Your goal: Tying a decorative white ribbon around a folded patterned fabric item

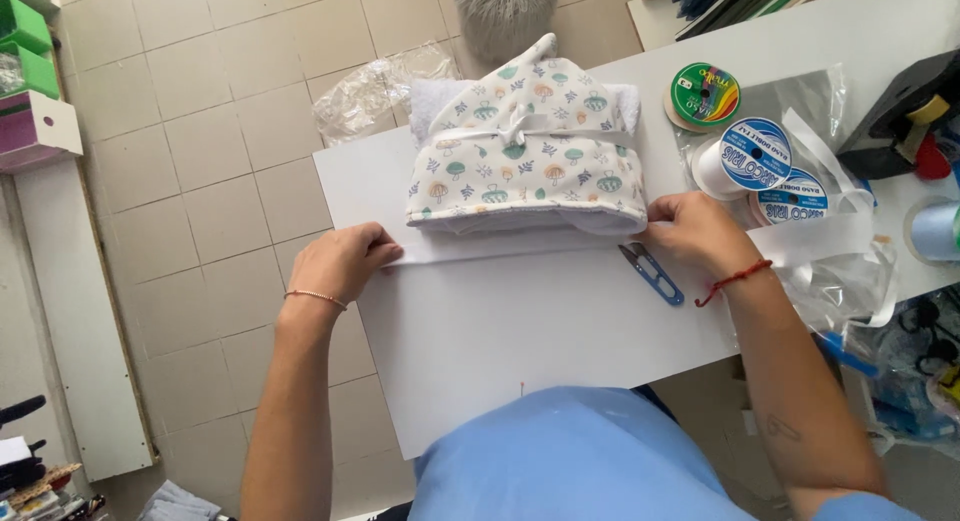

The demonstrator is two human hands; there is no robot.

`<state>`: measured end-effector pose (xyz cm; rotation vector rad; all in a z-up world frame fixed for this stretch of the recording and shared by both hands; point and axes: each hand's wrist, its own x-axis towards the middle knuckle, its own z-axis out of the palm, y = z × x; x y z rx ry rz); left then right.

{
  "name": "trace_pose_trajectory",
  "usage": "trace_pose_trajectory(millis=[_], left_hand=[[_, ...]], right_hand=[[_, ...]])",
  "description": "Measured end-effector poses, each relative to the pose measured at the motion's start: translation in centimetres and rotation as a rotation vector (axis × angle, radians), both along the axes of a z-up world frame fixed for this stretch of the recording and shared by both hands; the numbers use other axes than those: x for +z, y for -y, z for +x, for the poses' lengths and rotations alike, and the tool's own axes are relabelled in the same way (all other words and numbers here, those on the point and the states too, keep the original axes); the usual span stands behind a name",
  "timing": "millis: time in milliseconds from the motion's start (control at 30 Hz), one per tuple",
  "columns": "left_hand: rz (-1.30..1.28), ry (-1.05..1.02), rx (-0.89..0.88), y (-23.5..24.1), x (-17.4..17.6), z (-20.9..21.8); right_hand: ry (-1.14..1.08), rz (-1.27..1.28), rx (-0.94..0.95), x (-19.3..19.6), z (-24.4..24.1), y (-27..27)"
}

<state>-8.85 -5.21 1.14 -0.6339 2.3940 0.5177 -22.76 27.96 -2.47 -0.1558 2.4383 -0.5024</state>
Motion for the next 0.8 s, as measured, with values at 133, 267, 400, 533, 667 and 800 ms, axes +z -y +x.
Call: trace_pose_trajectory(millis=[133,267,400,533,667,800], left_hand=[[0.019,-0.042,0.007,0.8,-0.4,-2.2],[0.171,-0.09,0.005,1.8,-2.1,-3.5],[0.302,-0.232,-0.003,1.7,-2.1,-3.5],[0.321,-0.382,-0.147,2.8,-6.8,-3.1],[0.343,-0.482,-0.175,2.6,-6.3,-1.5],[0.341,-0.464,-0.262,2.3,-5.2,1.8]], right_hand=[[0.003,-0.048,-0.005,0.3,-0.9,0.9],[-0.074,-0.161,0.006,-1.5,-1.9,0.5],[-0.032,-0.382,-0.025,1.8,-0.3,2.7],[-0.017,-0.484,0.001,2.5,0.1,3.1],[-0.001,-0.52,0.029,3.8,0.4,3.1],[0.13,-0.508,0.09,3.5,0.1,2.2]])
